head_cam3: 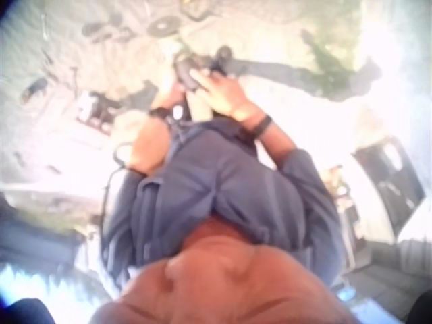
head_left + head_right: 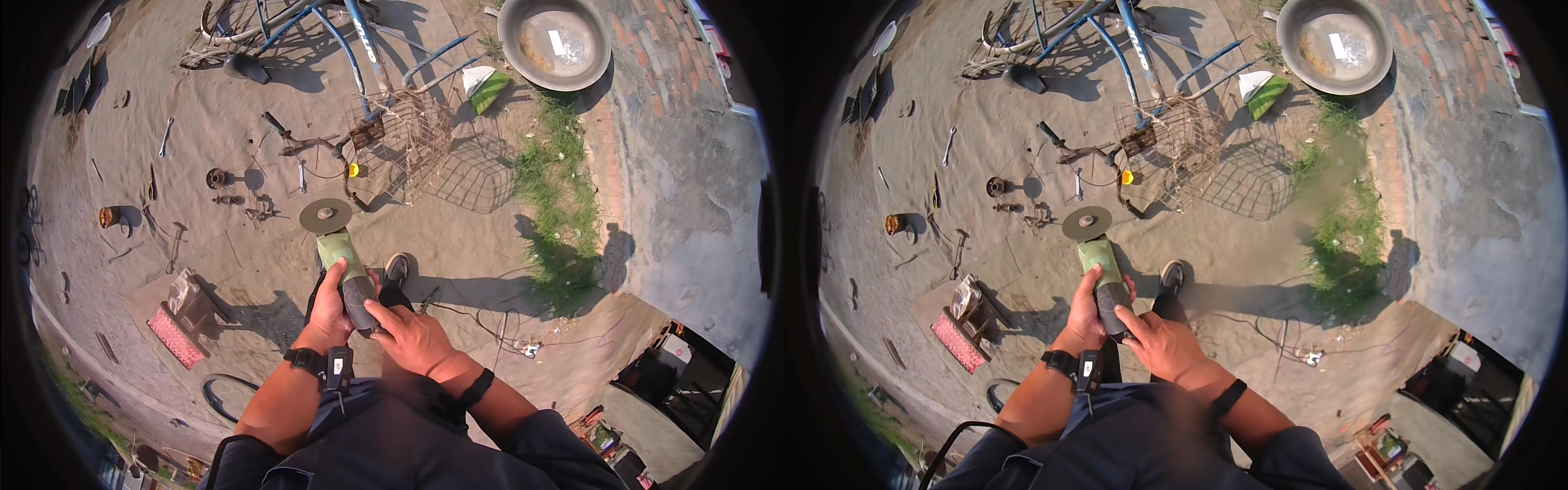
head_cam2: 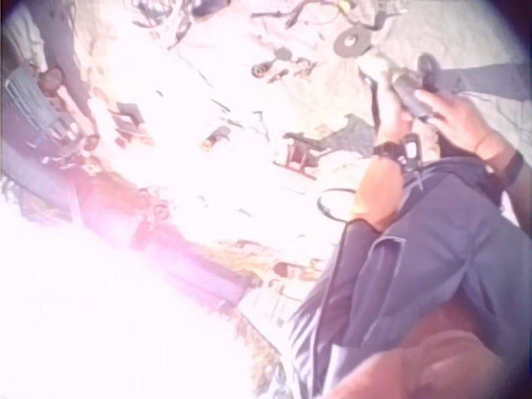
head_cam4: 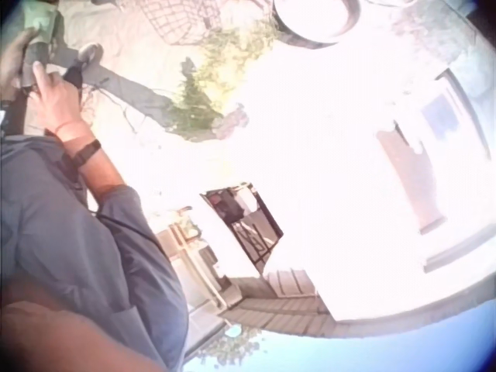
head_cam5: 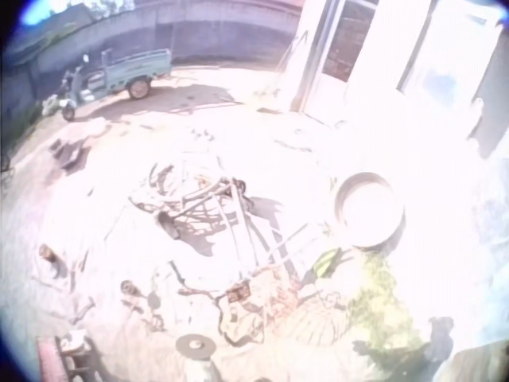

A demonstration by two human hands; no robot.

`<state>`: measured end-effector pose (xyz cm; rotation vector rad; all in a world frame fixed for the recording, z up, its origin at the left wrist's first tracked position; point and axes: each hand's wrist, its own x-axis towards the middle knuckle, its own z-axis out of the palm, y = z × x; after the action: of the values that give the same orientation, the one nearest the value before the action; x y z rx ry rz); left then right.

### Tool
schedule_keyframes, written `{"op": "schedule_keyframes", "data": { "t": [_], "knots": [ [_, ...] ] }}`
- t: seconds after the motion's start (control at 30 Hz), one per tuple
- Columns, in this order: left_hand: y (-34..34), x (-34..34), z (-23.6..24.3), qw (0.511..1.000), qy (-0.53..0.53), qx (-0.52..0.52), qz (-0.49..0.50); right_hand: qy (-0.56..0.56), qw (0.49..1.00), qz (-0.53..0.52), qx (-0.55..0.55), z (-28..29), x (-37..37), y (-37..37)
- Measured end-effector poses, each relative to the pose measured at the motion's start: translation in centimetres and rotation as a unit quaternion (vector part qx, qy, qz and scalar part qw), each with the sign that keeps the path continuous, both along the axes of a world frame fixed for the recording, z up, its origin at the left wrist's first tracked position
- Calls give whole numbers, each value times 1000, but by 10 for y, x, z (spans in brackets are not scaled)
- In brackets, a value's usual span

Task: The person uses a screwdriver to loosen a bolt on a bicycle basket attached to the handlebars. They then use an angle grinder to cut a metal part of the basket. The person continues to use the screwdriver to adjust the basket and the grinder to cut more metal.

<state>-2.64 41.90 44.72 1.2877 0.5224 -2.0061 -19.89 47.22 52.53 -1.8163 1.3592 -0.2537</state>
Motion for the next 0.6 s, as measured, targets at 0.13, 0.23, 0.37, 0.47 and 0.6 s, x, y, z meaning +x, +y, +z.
{"op": "schedule_keyframes", "data": {
  "t": [0.13, 0.23, 0.37, 0.47, 0.6],
  "knots": [
    [5, -16, -7, 1000, -8, 3, -3, -1, 1000, -2, -6, -5, -16, 4],
    [5, -28, -6, 1000, -21, -5, -19, -5, 1000, -4, -5, -13, -28, 10],
    [5, -42, -7, 999, -43, 10, -18, -32, 999, -5, -11, -22, -46, 10],
    [6, -47, -8, 999, -44, 14, -22, -40, 999, 4, -10, -29, -54, 9],
    [4, -49, -14, 998, -50, 10, -27, -65, 998, -1, -18, -38, -56, 3]
  ]
}}
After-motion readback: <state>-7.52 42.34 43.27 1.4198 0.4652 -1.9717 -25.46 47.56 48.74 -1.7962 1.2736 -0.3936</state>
